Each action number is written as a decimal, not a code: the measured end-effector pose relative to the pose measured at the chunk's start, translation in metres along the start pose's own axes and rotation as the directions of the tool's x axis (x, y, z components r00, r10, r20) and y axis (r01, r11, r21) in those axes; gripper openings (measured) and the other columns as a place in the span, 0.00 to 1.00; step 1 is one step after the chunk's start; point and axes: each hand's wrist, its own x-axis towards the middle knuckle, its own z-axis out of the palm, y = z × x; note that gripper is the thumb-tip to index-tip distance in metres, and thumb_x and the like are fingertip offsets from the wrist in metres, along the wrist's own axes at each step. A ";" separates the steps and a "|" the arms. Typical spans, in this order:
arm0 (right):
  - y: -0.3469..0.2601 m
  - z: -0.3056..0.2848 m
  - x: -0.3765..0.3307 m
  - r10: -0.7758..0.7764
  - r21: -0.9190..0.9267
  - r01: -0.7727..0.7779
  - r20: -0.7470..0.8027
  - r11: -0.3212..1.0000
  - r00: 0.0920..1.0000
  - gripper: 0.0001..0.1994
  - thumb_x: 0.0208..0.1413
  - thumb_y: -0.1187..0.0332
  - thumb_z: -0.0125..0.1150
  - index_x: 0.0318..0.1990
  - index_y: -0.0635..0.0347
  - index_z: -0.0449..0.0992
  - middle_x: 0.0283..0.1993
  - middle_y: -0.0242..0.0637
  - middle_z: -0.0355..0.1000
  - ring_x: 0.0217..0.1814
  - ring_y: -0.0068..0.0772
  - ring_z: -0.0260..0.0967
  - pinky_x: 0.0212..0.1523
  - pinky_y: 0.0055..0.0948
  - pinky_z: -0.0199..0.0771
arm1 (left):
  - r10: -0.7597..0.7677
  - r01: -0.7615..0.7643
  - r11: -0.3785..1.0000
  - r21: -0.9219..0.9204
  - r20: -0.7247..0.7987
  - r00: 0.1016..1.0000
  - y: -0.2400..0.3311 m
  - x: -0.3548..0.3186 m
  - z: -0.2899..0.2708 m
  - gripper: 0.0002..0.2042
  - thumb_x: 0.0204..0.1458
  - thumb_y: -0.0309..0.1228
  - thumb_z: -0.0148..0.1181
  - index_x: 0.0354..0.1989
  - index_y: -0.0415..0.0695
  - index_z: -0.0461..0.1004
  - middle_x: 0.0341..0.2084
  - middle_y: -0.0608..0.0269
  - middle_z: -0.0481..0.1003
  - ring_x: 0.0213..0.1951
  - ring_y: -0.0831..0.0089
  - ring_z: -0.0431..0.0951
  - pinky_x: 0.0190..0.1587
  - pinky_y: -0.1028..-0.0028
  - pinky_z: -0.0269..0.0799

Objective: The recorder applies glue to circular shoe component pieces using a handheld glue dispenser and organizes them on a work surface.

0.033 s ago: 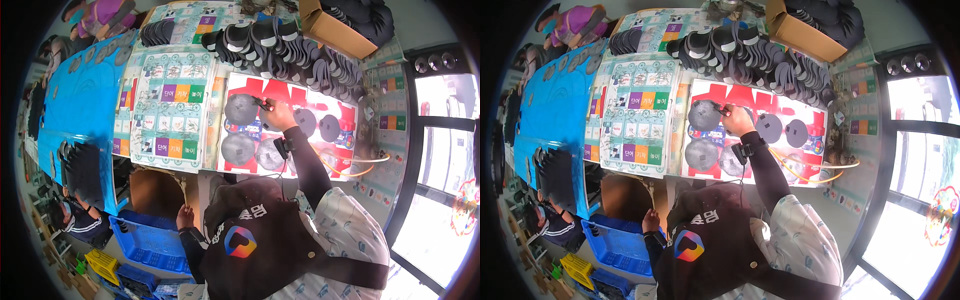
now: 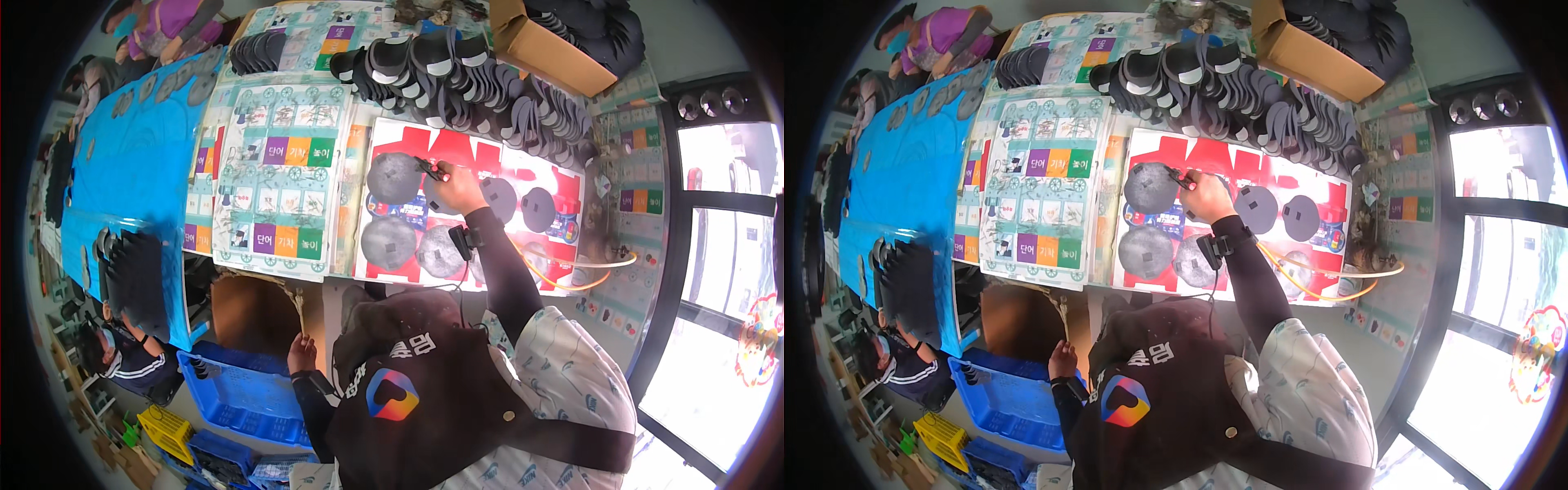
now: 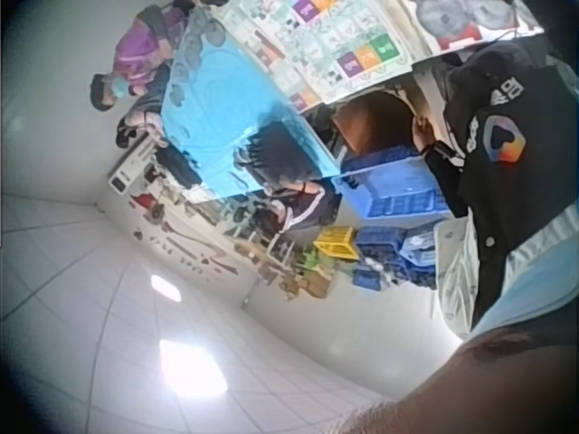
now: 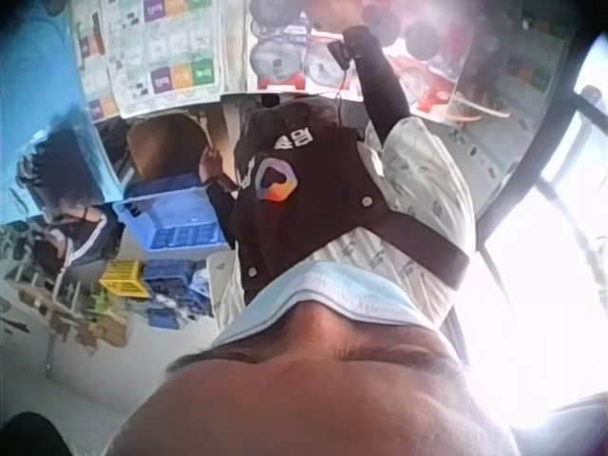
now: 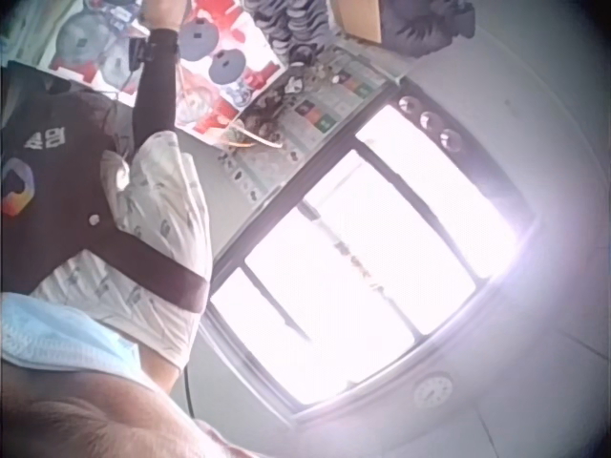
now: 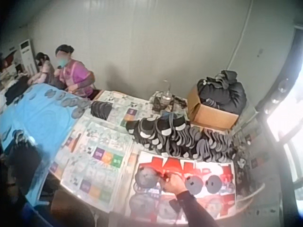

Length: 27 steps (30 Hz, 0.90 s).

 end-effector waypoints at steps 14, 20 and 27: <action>0.039 0.031 0.000 0.065 0.225 -0.063 0.000 0.972 0.998 0.21 0.49 0.66 0.61 0.51 0.64 0.79 0.40 0.60 0.77 0.48 0.60 0.76 0.49 0.44 0.76 | -0.012 0.010 1.000 -0.016 -0.107 0.994 -0.013 -0.006 0.002 0.07 0.65 0.32 0.52 0.46 0.46 0.74 0.35 0.66 0.75 0.35 0.70 0.74 0.37 0.73 0.74; -0.002 0.018 -0.001 0.003 0.214 -0.012 0.045 0.977 0.999 0.20 0.50 0.64 0.63 0.51 0.63 0.80 0.38 0.59 0.78 0.46 0.61 0.76 0.49 0.44 0.75 | 0.014 -0.016 1.000 -0.027 -0.070 0.997 -0.024 -0.005 -0.008 0.08 0.63 0.34 0.56 0.46 0.47 0.75 0.36 0.67 0.77 0.37 0.70 0.76 0.36 0.73 0.73; 0.028 0.025 0.005 -0.185 0.052 0.178 0.204 0.983 0.961 0.14 0.47 0.67 0.66 0.40 0.67 0.80 0.30 0.51 0.76 0.34 0.48 0.77 0.37 0.41 0.72 | 0.042 -0.044 0.999 -0.017 -0.142 0.989 -0.027 -0.015 -0.010 0.09 0.60 0.36 0.62 0.45 0.48 0.77 0.36 0.68 0.78 0.39 0.69 0.78 0.35 0.74 0.73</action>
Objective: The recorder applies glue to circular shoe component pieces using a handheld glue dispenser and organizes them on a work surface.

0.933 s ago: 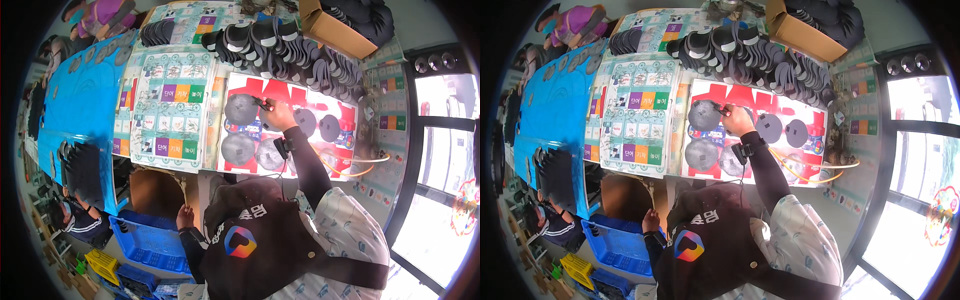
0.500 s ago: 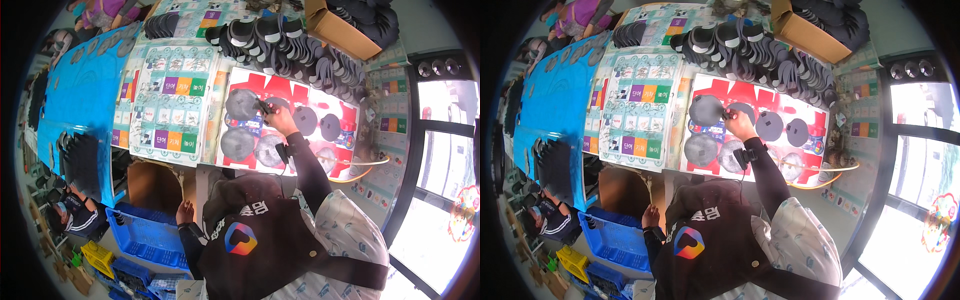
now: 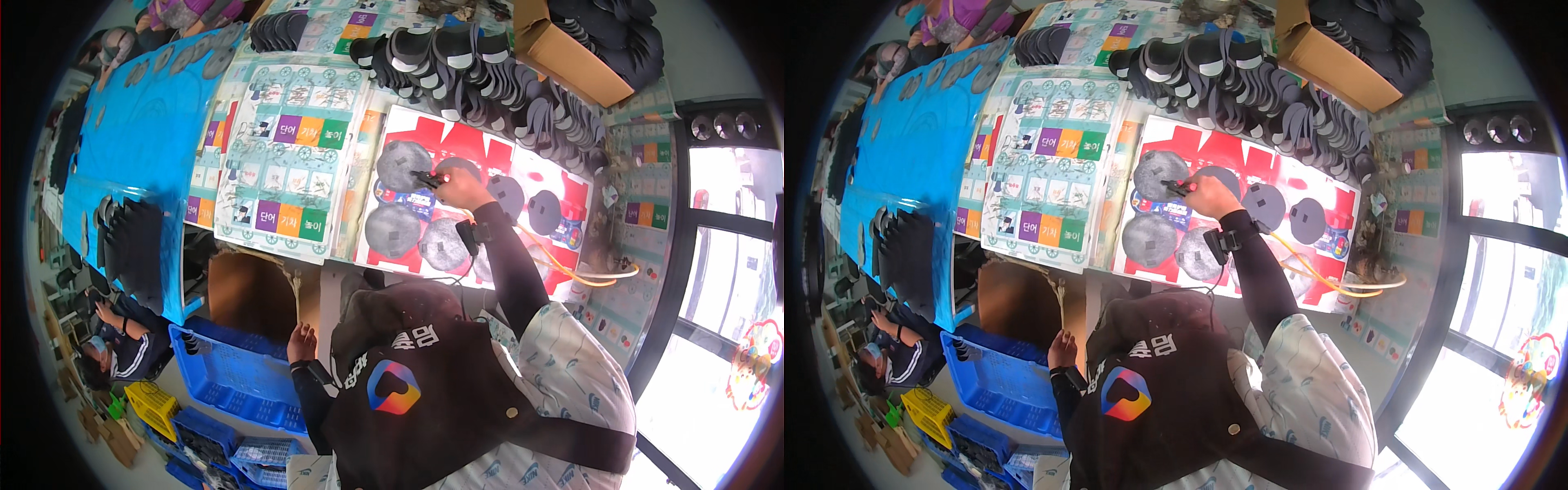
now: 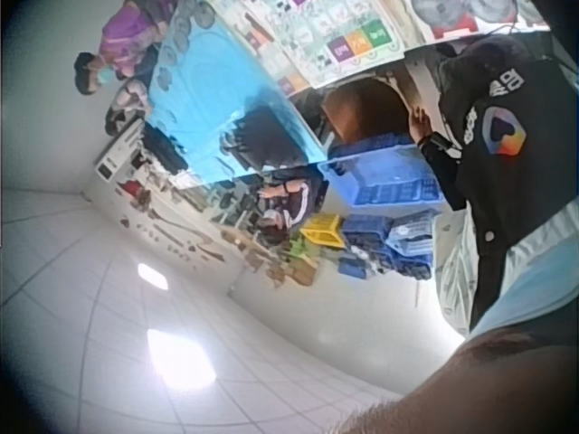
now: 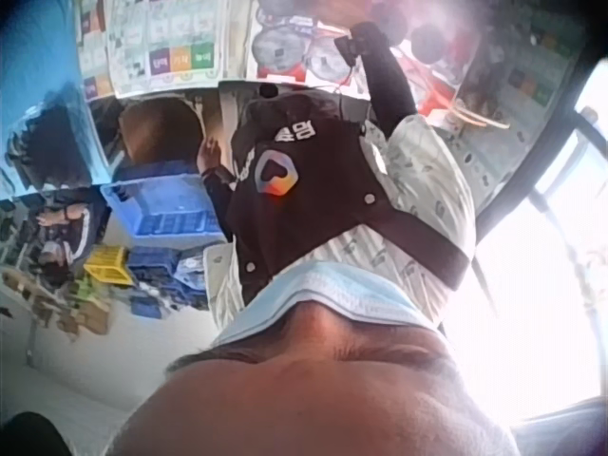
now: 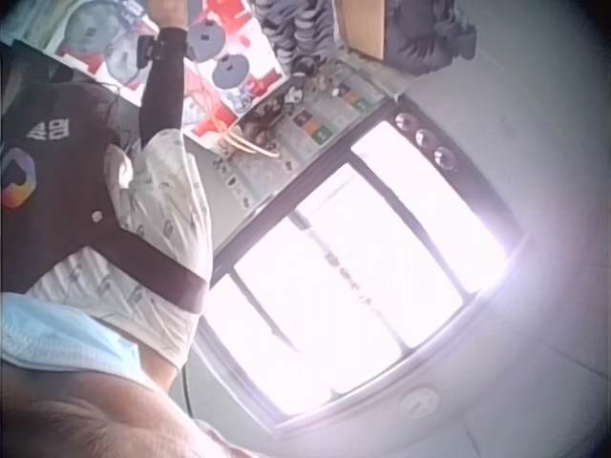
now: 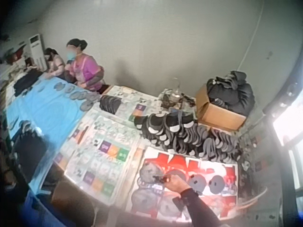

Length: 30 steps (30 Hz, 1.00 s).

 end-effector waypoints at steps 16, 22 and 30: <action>0.023 -0.056 -0.055 0.180 0.174 -0.155 -0.136 0.972 0.974 0.16 0.47 0.70 0.56 0.44 0.62 0.81 0.37 0.60 0.77 0.44 0.64 0.75 0.47 0.50 0.75 | -0.092 0.096 0.995 -0.013 0.179 0.979 0.002 0.016 0.004 0.09 0.64 0.32 0.53 0.48 0.46 0.75 0.36 0.64 0.77 0.37 0.68 0.76 0.38 0.71 0.76; 0.080 -0.051 -0.073 0.208 -0.100 -0.248 -0.304 0.963 0.930 0.17 0.50 0.66 0.59 0.46 0.67 0.80 0.39 0.59 0.78 0.46 0.62 0.75 0.48 0.46 0.76 | -0.043 0.038 0.997 0.071 0.058 0.997 -0.011 0.013 0.011 0.10 0.63 0.33 0.54 0.49 0.45 0.75 0.38 0.65 0.77 0.40 0.68 0.77 0.38 0.73 0.74; 0.068 -0.054 -0.089 0.145 0.060 -0.133 -0.308 0.989 0.940 0.16 0.46 0.69 0.60 0.44 0.66 0.80 0.34 0.59 0.76 0.41 0.62 0.75 0.43 0.47 0.73 | -0.011 -0.006 0.992 0.127 0.133 0.991 -0.006 0.018 0.024 0.14 0.65 0.32 0.49 0.54 0.41 0.72 0.43 0.60 0.76 0.43 0.65 0.77 0.40 0.72 0.74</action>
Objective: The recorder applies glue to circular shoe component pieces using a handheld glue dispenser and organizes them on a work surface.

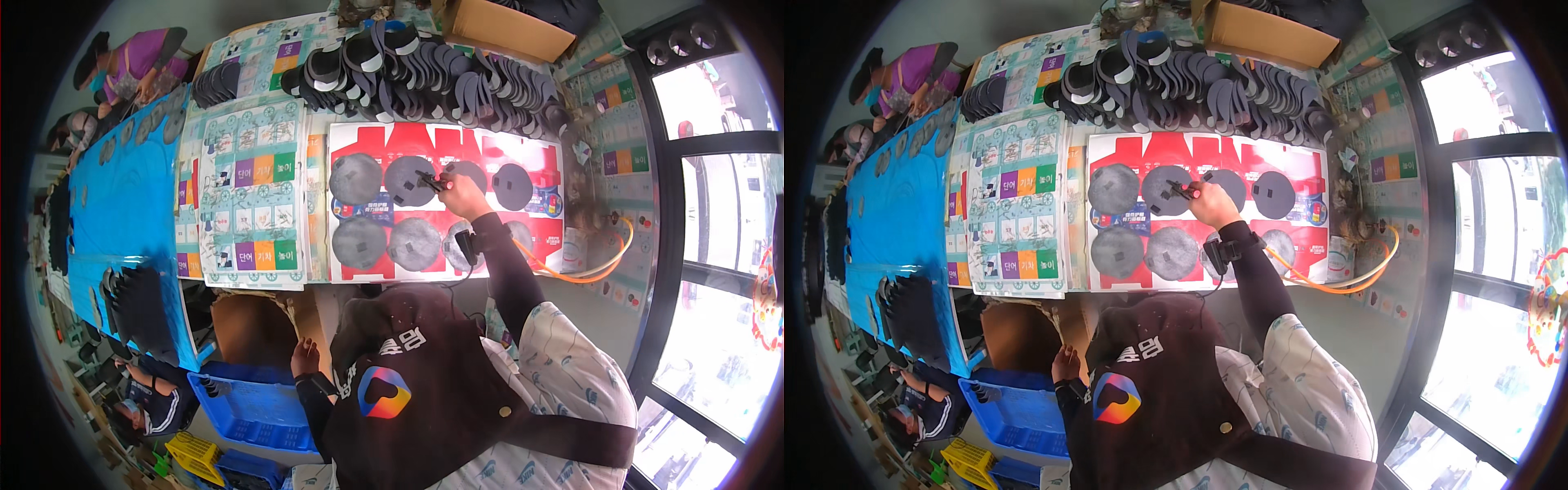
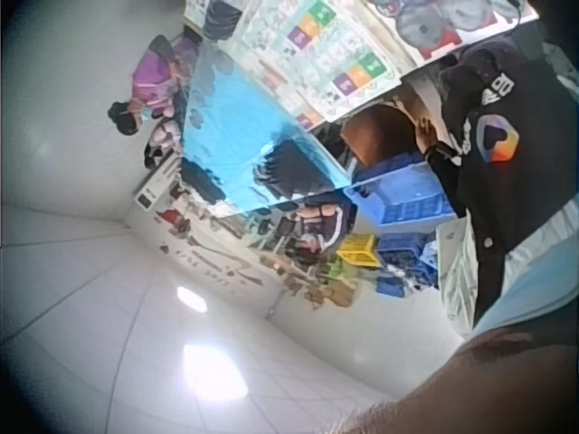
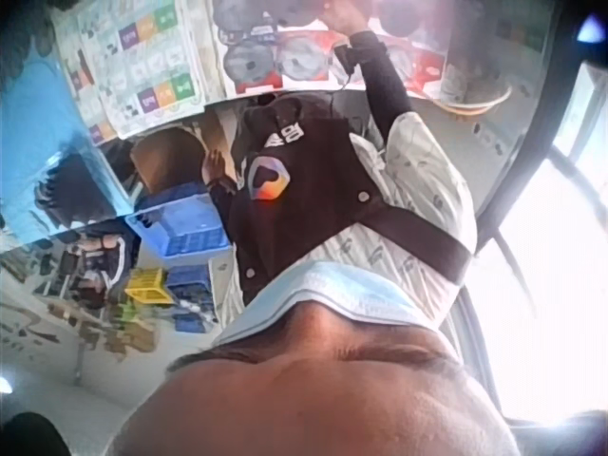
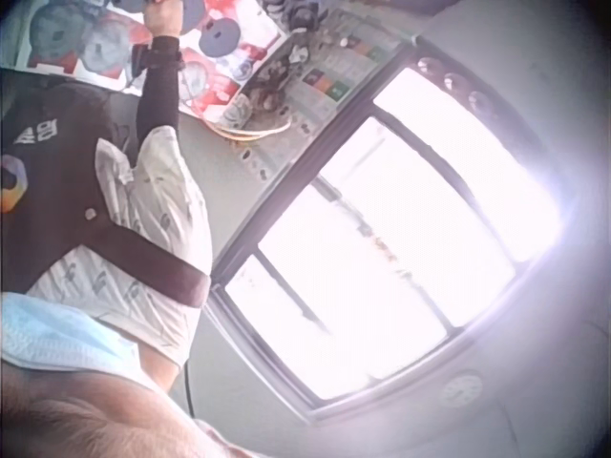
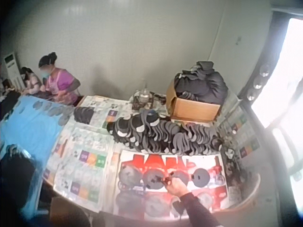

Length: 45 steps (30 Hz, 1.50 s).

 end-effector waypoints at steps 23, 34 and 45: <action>0.025 -0.005 -0.011 -0.030 -0.013 0.030 -0.014 0.999 0.999 0.13 0.54 0.68 0.51 0.41 0.60 0.81 0.37 0.59 0.77 0.44 0.66 0.74 0.48 0.56 0.73 | 0.101 -0.079 0.987 0.142 -0.159 0.982 -0.034 0.003 -0.008 0.17 0.64 0.29 0.48 0.56 0.33 0.71 0.40 0.56 0.76 0.42 0.62 0.76 0.46 0.70 0.74; 0.028 -0.003 -0.022 0.164 0.122 -0.169 0.048 0.978 0.985 0.17 0.54 0.62 0.60 0.47 0.65 0.81 0.38 0.61 0.76 0.46 0.63 0.75 0.47 0.49 0.76 | 0.057 -0.050 0.998 0.048 -0.161 0.985 -0.026 -0.002 0.005 0.16 0.64 0.31 0.49 0.56 0.38 0.72 0.43 0.54 0.76 0.43 0.60 0.76 0.45 0.69 0.74; 0.020 0.000 -0.011 0.034 0.014 -0.034 -0.017 0.999 0.999 0.13 0.47 0.68 0.63 0.40 0.67 0.77 0.31 0.54 0.76 0.34 0.56 0.76 0.36 0.43 0.73 | -0.011 0.013 1.000 0.008 -0.171 0.985 -0.023 -0.003 0.002 0.15 0.65 0.33 0.48 0.56 0.42 0.73 0.42 0.58 0.77 0.40 0.64 0.76 0.41 0.70 0.74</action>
